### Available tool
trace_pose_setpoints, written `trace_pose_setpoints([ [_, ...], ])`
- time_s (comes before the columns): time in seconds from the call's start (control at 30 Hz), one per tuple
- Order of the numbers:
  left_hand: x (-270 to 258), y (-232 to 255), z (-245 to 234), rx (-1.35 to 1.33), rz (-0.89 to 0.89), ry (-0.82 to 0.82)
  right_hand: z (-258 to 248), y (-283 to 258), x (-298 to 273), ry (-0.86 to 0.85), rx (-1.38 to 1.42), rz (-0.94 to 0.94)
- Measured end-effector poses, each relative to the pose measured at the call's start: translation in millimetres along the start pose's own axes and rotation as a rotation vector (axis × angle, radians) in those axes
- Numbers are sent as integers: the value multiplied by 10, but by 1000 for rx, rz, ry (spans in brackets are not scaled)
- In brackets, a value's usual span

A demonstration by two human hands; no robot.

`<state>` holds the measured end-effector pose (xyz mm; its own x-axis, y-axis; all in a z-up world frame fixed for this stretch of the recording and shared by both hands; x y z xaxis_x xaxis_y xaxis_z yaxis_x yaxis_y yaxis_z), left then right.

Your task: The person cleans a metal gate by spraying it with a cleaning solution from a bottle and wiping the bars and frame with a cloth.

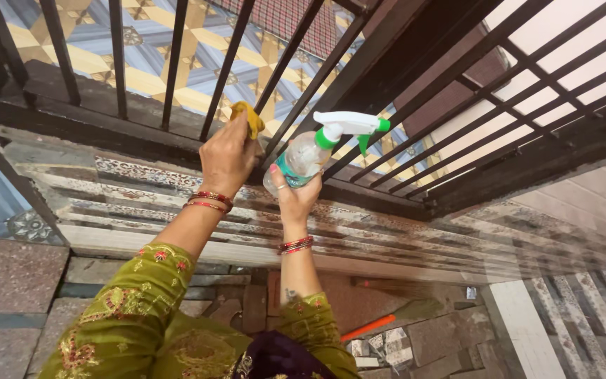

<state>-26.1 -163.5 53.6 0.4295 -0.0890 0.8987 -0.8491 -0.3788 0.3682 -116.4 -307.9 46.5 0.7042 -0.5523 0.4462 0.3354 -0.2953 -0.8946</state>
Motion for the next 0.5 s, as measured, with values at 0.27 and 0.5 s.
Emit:
trace_pose_setpoints([
  [0.27, -310, -113, 16, 35, -153, -147, -37, 56, -21, 19, 10, 34],
  [0.5, 11, 405, 36, -103, 114, 53, -171, -72, 9, 33, 116, 31],
])
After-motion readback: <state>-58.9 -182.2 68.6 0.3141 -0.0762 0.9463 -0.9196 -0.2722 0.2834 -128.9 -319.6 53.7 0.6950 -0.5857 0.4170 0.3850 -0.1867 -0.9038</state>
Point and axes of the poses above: each hand's wrist, its own x-axis towards the middle knuckle, its own z-axis out of the palm, y = z × x, the point moved 4 cm from there along x, towards the middle knuckle, and after that the axes turned 12 degrees about z, right-handed, at the moved point
